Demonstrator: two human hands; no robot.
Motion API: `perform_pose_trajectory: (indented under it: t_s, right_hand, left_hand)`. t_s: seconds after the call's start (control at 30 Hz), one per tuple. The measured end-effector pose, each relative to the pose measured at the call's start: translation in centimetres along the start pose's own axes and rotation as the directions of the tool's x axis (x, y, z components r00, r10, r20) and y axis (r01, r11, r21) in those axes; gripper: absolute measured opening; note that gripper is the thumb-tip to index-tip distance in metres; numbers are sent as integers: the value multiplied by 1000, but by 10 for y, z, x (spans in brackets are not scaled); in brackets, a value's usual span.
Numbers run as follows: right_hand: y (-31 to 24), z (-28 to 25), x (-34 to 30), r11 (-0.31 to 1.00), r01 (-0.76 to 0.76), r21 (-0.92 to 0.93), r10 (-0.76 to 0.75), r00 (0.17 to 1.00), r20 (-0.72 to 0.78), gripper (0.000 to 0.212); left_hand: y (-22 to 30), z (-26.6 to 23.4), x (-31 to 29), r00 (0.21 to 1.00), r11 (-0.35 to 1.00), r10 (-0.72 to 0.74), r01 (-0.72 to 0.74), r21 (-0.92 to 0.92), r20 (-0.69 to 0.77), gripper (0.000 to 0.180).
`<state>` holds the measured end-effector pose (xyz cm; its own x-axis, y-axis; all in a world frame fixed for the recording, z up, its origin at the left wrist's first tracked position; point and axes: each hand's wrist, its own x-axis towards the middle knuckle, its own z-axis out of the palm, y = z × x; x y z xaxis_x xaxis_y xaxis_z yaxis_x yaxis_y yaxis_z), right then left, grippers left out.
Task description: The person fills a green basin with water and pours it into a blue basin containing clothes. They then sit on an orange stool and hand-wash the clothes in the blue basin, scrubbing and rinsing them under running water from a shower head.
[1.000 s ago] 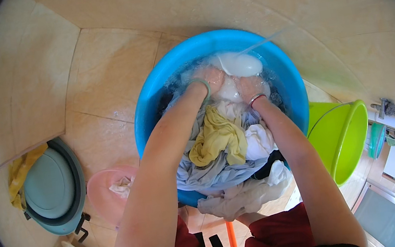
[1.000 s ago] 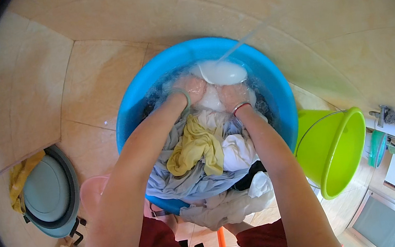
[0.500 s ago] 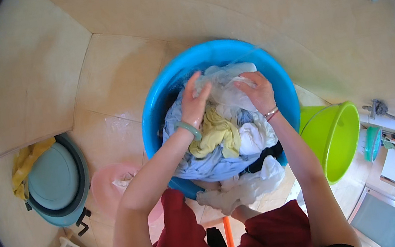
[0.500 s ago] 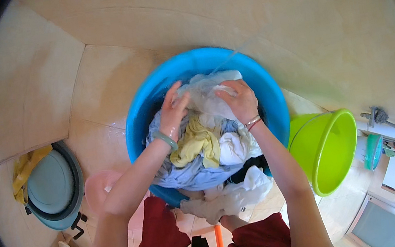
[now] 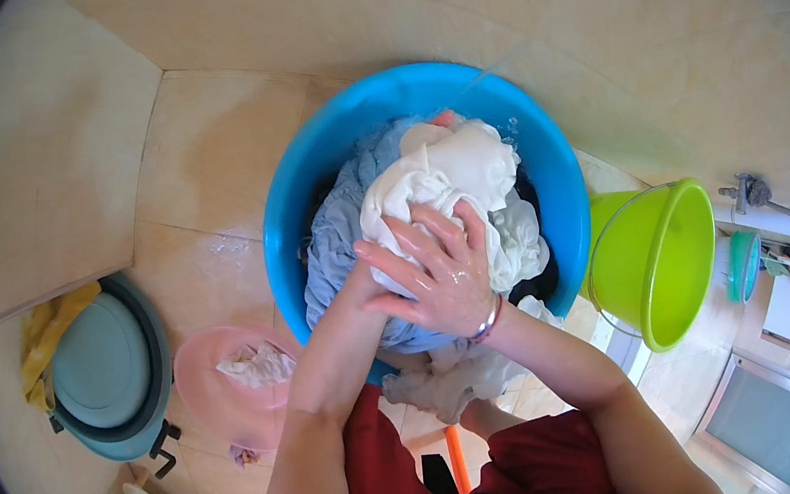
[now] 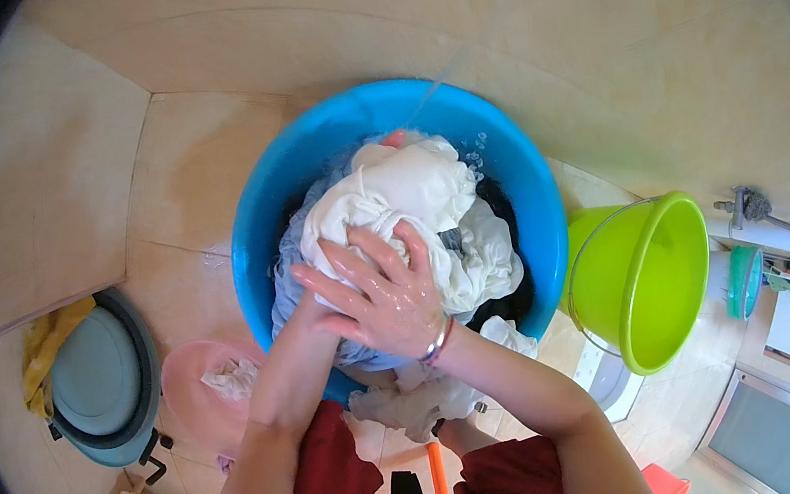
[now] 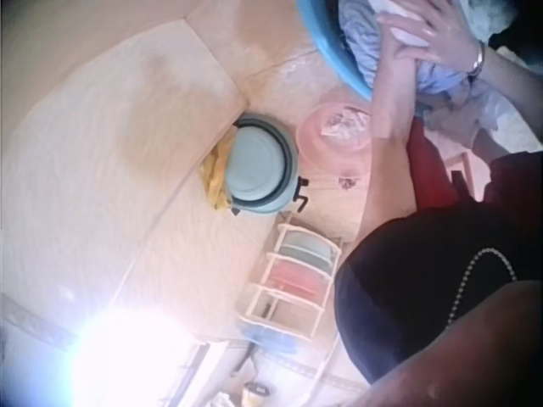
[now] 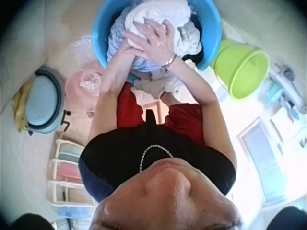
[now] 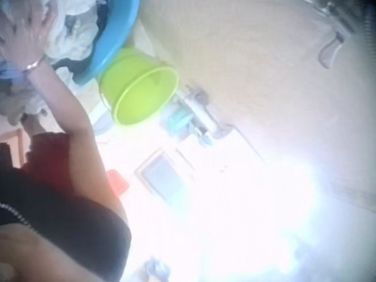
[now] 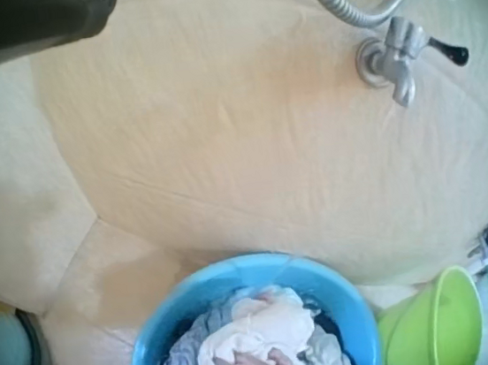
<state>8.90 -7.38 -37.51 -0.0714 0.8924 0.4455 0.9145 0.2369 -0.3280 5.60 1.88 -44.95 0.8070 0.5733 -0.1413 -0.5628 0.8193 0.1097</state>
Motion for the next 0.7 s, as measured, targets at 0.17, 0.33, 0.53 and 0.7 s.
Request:
perform_pose_trajectory:
  t_s: [0.17,0.33,0.53,0.7]
  right_hand:
    - [27,8,7,994,-24,105,38,991,-129,33]
    - [65,22,15,916,-139,376,189,977,-99,15]
    - [165,46,-25,812,-579,-76,583,797,156,28]
    - [184,57,-23,668,-737,-105,738,638,219,42]
  left_hand:
    - [-3,-9,-2,992,965,117,-104,242,-38,30]
    - [-12,-66,10,920,848,359,-251,467,-159,22]
    - [-7,-20,-13,759,751,408,37,659,-507,30]
    - [15,-54,2,760,667,430,97,739,-488,52]
